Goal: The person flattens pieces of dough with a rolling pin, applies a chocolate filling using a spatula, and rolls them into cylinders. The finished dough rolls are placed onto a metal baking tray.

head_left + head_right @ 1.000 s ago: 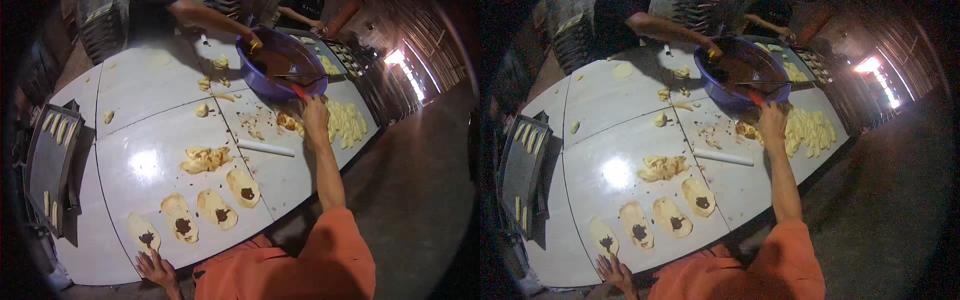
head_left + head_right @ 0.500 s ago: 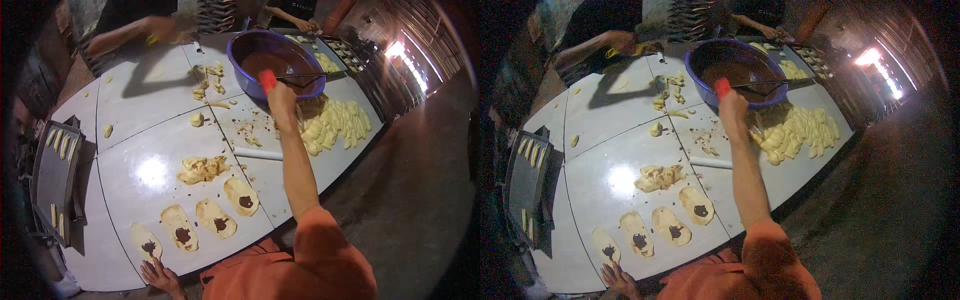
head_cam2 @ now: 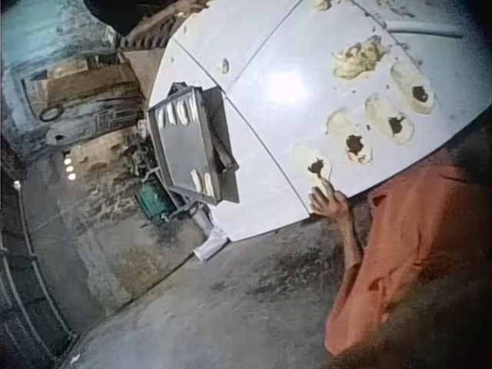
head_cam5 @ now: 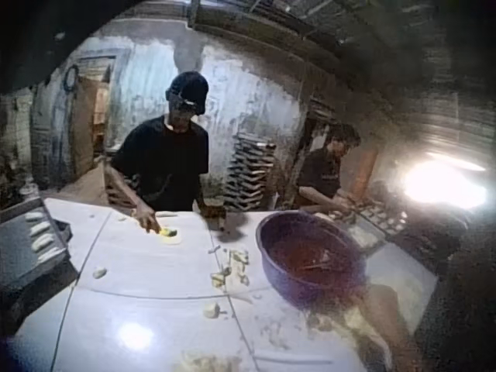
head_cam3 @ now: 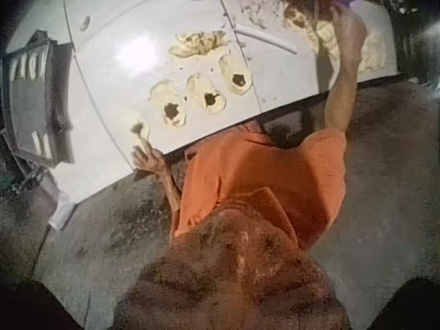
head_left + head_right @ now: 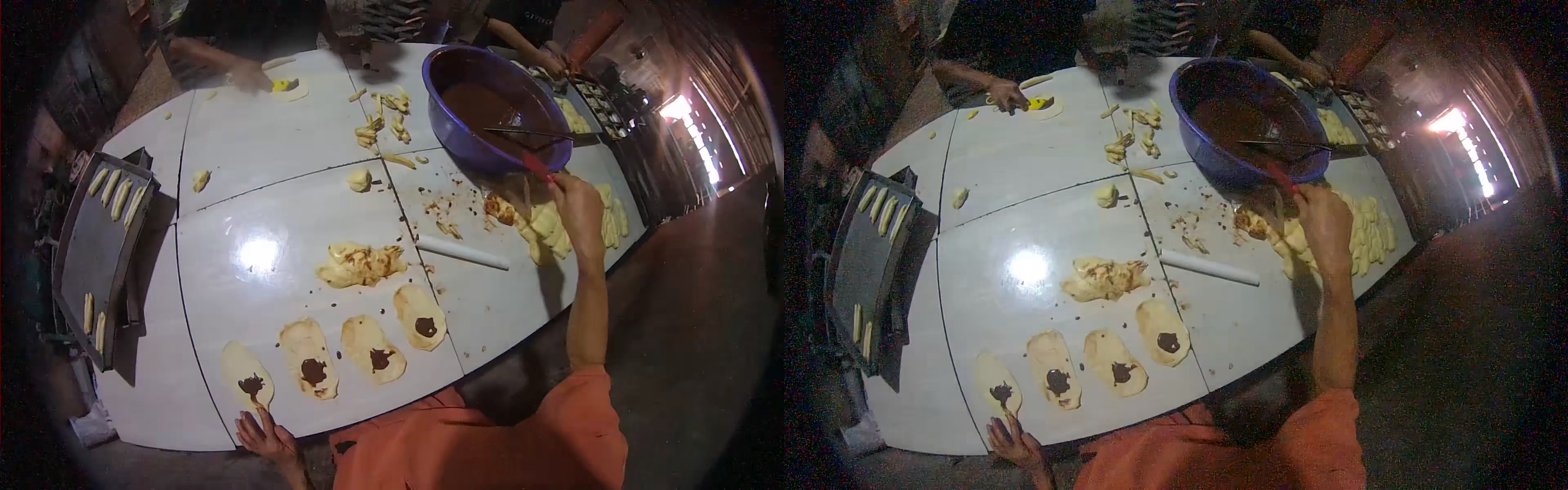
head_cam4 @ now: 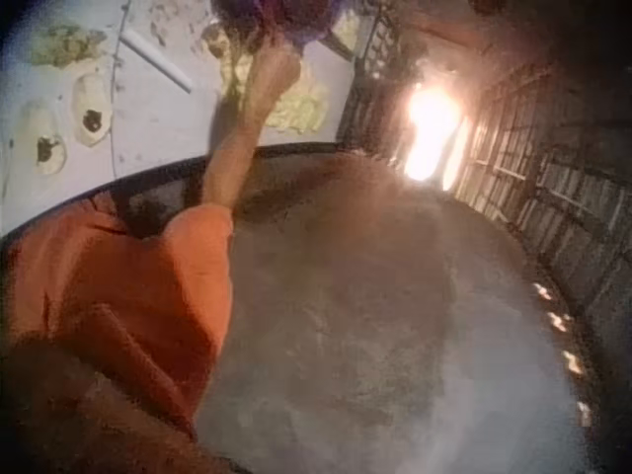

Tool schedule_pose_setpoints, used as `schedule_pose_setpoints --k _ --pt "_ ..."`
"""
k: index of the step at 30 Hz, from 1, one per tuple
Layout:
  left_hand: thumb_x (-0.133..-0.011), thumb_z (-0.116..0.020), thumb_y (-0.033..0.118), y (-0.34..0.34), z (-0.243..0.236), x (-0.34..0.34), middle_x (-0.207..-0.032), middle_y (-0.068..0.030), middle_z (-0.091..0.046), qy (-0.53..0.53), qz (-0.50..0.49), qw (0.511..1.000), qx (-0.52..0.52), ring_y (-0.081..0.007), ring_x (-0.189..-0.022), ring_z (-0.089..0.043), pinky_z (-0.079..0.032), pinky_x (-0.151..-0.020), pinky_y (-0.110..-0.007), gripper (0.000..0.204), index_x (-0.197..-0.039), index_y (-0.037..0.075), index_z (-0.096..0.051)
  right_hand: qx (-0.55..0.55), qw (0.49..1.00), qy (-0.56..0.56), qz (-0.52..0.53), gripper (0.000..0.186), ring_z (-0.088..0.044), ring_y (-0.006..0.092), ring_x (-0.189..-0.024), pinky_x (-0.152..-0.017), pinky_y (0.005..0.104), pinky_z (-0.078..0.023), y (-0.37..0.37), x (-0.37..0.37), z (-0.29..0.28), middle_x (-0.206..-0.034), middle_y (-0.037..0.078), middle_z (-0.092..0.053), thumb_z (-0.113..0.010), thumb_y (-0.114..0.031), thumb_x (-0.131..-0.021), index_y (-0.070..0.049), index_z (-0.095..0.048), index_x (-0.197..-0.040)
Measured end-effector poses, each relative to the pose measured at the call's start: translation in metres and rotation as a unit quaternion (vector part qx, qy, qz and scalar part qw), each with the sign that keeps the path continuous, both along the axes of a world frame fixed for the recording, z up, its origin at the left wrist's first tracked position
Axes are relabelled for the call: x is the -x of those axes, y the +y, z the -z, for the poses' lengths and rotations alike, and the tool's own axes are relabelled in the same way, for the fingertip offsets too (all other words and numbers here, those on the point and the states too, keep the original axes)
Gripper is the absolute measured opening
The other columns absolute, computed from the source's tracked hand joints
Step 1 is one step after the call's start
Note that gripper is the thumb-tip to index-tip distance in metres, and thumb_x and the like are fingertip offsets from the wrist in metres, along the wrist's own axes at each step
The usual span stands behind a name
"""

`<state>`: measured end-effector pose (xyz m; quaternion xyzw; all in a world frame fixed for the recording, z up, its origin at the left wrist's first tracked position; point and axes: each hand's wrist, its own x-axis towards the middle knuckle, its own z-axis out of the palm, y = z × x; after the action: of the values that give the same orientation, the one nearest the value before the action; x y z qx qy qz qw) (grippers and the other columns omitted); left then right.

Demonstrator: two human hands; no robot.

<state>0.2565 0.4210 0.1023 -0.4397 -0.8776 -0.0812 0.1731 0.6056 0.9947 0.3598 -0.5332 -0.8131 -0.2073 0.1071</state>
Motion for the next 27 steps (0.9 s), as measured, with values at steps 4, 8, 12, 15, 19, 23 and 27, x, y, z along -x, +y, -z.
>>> schedule_pose_setpoints --k 4,8,12,15,19,23,27 --pt "-0.099 -0.049 0.010 0.002 -0.009 -0.002 -0.162 -0.0211 -0.040 -0.014 -0.002 1.000 0.003 -0.0451 -0.151 -0.033 -0.024 -0.121 -0.063 0.053 -0.152 0.014 -0.054 0.176 0.957 0.226 0.036 0.027 -0.072 0.0352 -0.083 -0.074 0.0457 -0.055 -0.014 0.018 0.019 -0.094 0.016 -0.074 -0.069 -0.026 -0.098 -0.004 -0.074 -0.113" --pt "-0.105 -0.046 0.022 0.008 -0.011 -0.004 -0.162 -0.0231 -0.037 -0.050 -0.002 0.999 -0.005 -0.0449 -0.151 -0.031 -0.024 -0.121 -0.064 0.047 -0.149 0.008 -0.052 0.232 0.953 0.173 0.085 0.030 -0.070 0.0324 -0.093 -0.078 0.0463 -0.055 0.003 0.007 0.101 -0.097 0.015 -0.073 -0.070 -0.026 -0.098 -0.004 -0.071 -0.118" --pt "-0.108 -0.042 0.029 -0.003 -0.007 -0.006 -0.161 -0.0248 -0.038 -0.072 -0.037 0.997 -0.003 -0.0456 -0.150 -0.033 -0.025 -0.120 -0.064 0.049 -0.150 0.005 -0.046 0.004 0.990 0.136 0.040 0.032 -0.063 0.0340 -0.109 -0.088 0.0466 -0.053 0.008 0.031 0.143 -0.113 0.015 -0.067 -0.072 -0.027 -0.095 -0.004 -0.071 -0.118" --pt "-0.109 -0.039 0.033 0.002 -0.010 -0.004 -0.161 -0.0252 -0.037 -0.093 -0.033 0.995 -0.014 -0.0463 -0.150 -0.034 -0.025 -0.120 -0.063 0.053 -0.154 0.005 -0.043 0.066 0.970 0.226 -0.060 0.032 -0.065 0.0357 -0.106 -0.089 0.0477 -0.053 0.028 0.077 0.143 -0.108 0.015 -0.069 -0.073 -0.026 -0.093 -0.002 -0.071 -0.114" --pt "-0.105 -0.041 0.028 0.003 -0.015 -0.010 -0.161 -0.0258 -0.038 -0.106 -0.051 0.993 -0.010 -0.0474 -0.150 -0.033 -0.021 -0.121 -0.065 0.056 -0.156 0.006 -0.040 0.122 0.936 0.258 -0.204 0.027 -0.067 0.0365 -0.100 -0.089 0.0468 -0.053 0.070 0.170 0.167 -0.101 0.017 -0.071 -0.073 -0.025 -0.091 -0.002 -0.074 -0.105" --pt "-0.103 -0.040 0.026 0.005 -0.017 -0.014 -0.162 -0.0260 -0.036 -0.100 -0.077 0.991 0.038 -0.0472 -0.151 -0.031 -0.019 -0.122 -0.066 0.057 -0.156 0.005 -0.040 0.155 0.941 0.223 -0.201 0.028 -0.068 0.0358 -0.100 -0.087 0.0474 -0.053 0.101 0.248 0.182 -0.101 0.017 -0.072 -0.077 -0.025 -0.086 -0.002 -0.076 -0.103" --pt "-0.103 -0.040 0.025 0.008 -0.022 -0.018 -0.163 -0.0266 -0.035 -0.120 -0.096 0.987 0.037 -0.0472 -0.153 -0.028 -0.017 -0.123 -0.066 0.056 -0.155 0.005 -0.041 0.167 0.942 0.195 -0.218 0.024 -0.069 0.0378 -0.092 -0.083 0.0513 -0.053 0.119 0.270 0.199 -0.090 0.021 -0.071 -0.076 -0.022 -0.085 0.000 -0.077 -0.095"
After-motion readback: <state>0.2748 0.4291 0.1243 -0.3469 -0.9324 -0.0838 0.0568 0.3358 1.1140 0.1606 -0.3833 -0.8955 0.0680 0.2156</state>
